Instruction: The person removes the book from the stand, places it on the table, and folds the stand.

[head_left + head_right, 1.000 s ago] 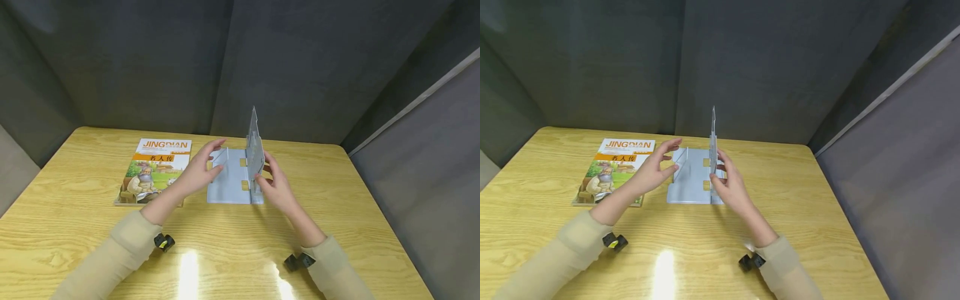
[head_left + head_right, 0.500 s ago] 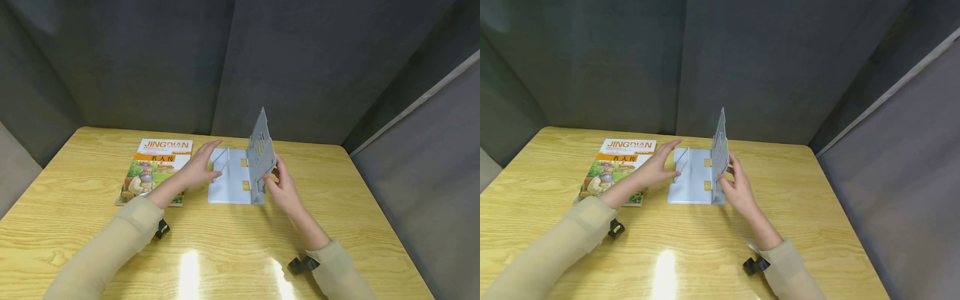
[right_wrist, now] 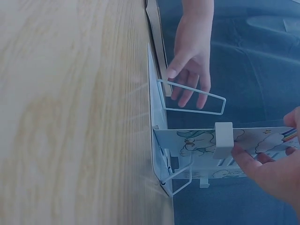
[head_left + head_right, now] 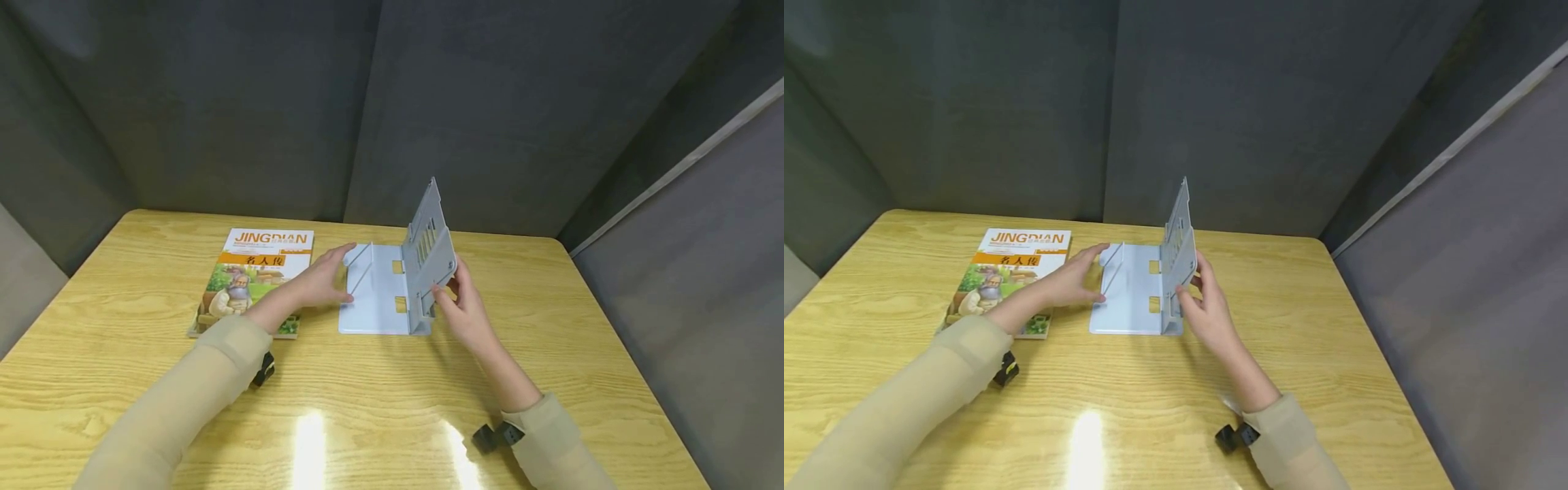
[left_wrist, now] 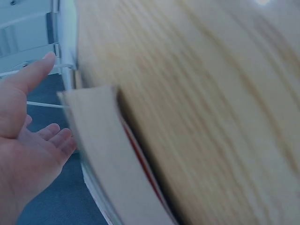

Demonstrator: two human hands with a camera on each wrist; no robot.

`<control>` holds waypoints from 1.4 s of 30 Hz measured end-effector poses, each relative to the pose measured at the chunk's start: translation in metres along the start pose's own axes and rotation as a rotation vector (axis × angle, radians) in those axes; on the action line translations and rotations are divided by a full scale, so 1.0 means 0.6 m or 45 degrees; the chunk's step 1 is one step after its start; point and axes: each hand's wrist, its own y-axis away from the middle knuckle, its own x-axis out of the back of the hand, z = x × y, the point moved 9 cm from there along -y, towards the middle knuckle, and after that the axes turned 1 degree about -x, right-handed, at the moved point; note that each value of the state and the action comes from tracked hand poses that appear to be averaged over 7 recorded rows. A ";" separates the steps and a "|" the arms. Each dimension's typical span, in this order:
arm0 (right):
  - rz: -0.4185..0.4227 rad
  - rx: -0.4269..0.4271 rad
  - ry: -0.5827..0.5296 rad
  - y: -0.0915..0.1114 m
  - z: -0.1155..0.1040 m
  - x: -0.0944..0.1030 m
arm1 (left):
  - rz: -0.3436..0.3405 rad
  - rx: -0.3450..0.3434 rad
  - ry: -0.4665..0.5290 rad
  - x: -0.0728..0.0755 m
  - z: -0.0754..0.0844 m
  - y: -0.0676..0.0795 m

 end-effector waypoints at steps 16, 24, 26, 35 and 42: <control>-0.010 -0.053 0.016 0.003 -0.018 -0.005 | -0.120 -0.005 -0.080 -0.021 -0.038 -0.018; -0.013 -0.056 0.021 0.003 -0.018 -0.003 | -0.126 -0.006 -0.094 -0.014 -0.032 -0.026; -0.012 -0.069 0.023 0.003 -0.017 -0.002 | -0.128 -0.001 -0.103 -0.013 -0.031 -0.026; -0.010 -0.086 0.008 0.002 -0.017 -0.002 | -0.146 0.000 -0.188 -0.009 -0.018 -0.032; -0.004 -0.072 0.019 0.002 -0.016 -0.002 | -0.172 0.024 -0.210 -0.010 -0.014 -0.035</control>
